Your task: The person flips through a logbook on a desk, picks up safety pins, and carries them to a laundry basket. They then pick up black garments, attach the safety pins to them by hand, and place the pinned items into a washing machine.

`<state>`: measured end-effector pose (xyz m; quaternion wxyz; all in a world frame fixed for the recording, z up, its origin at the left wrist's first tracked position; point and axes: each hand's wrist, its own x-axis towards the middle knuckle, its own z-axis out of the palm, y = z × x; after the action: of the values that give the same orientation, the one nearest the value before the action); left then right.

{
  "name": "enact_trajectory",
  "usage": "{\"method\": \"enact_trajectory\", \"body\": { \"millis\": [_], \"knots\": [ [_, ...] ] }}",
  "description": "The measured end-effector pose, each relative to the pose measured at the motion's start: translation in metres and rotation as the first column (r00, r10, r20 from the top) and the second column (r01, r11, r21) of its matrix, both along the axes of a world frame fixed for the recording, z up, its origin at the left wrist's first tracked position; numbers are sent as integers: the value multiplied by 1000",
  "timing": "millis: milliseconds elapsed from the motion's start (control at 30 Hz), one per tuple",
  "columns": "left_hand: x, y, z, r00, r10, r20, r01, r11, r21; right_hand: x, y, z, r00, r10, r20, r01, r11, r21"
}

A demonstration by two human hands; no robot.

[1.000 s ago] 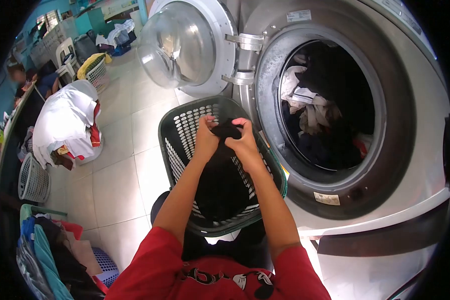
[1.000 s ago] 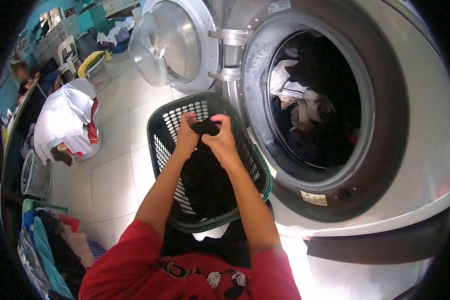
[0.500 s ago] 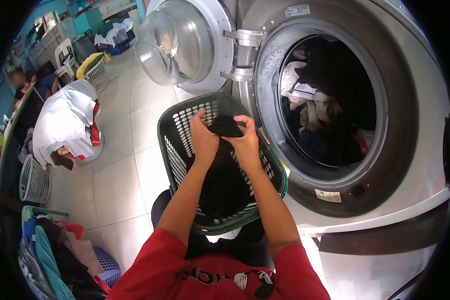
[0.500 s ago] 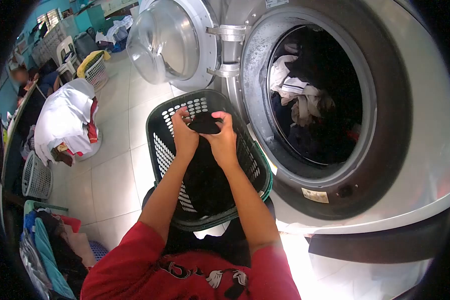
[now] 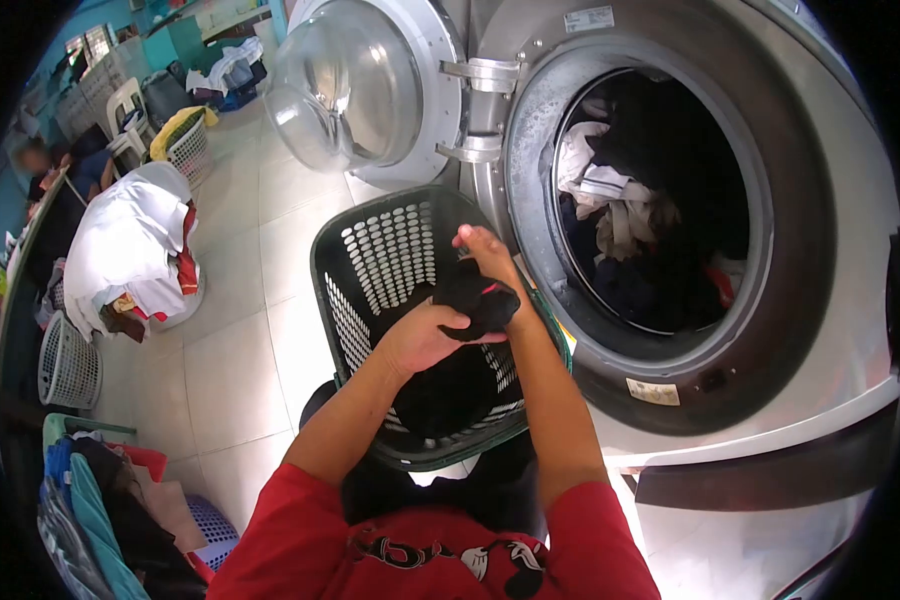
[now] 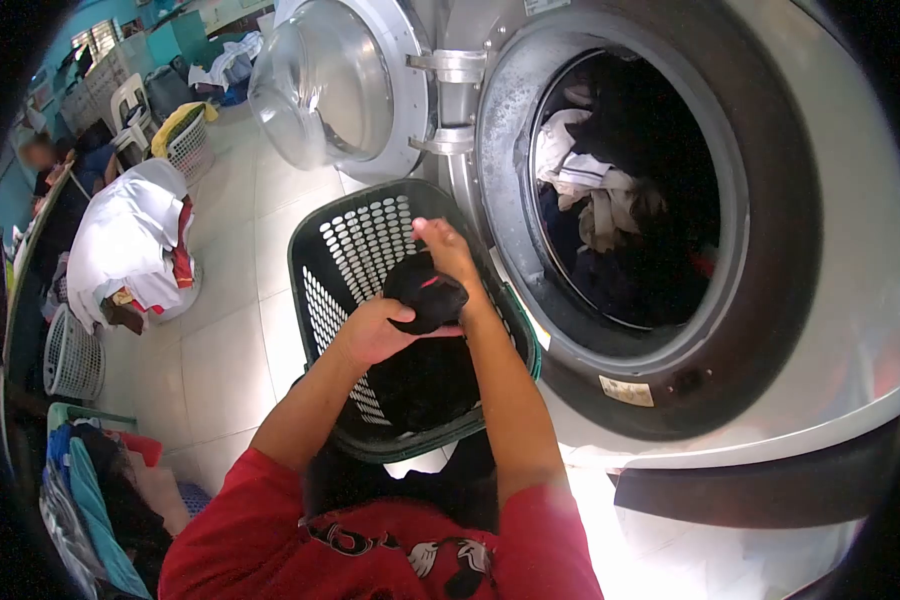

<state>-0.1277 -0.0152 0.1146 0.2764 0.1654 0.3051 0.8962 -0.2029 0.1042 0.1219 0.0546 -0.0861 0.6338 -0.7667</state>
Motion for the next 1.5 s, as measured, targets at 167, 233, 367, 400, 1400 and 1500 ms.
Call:
{"method": "enact_trajectory", "body": {
  "millis": [167, 233, 367, 400, 1400, 1500],
  "knots": [
    [-8, -18, 14, 999, -10, 47, 9, 1000, 16, 3, 28, 5, 981, -27, 193, 75, 966, -247],
    [-13, -25, 18, 999, 36, 38, -34, 999, -42, 17, 21, 22, 988, -60, 140, 76, 991, -108],
    [-18, -26, 14, 998, 67, 11, -64, 987, -150, 10, 17, 12, 987, -130, -97, 117, 985, -129],
    [-17, -26, 13, 998, 67, 5, -65, 984, -167, 7, 18, 10, 970, -229, -87, 205, 952, -226],
    [4, -148, 8, 805, 592, 32, -585, 802, -119, -49, 79, 53, 640, -717, -275, 600, 690, -404],
    [13, -139, 13, 708, 692, -142, -689, 632, -354, -55, 84, 44, 626, -627, -464, 643, 751, -148]
  ]
}}
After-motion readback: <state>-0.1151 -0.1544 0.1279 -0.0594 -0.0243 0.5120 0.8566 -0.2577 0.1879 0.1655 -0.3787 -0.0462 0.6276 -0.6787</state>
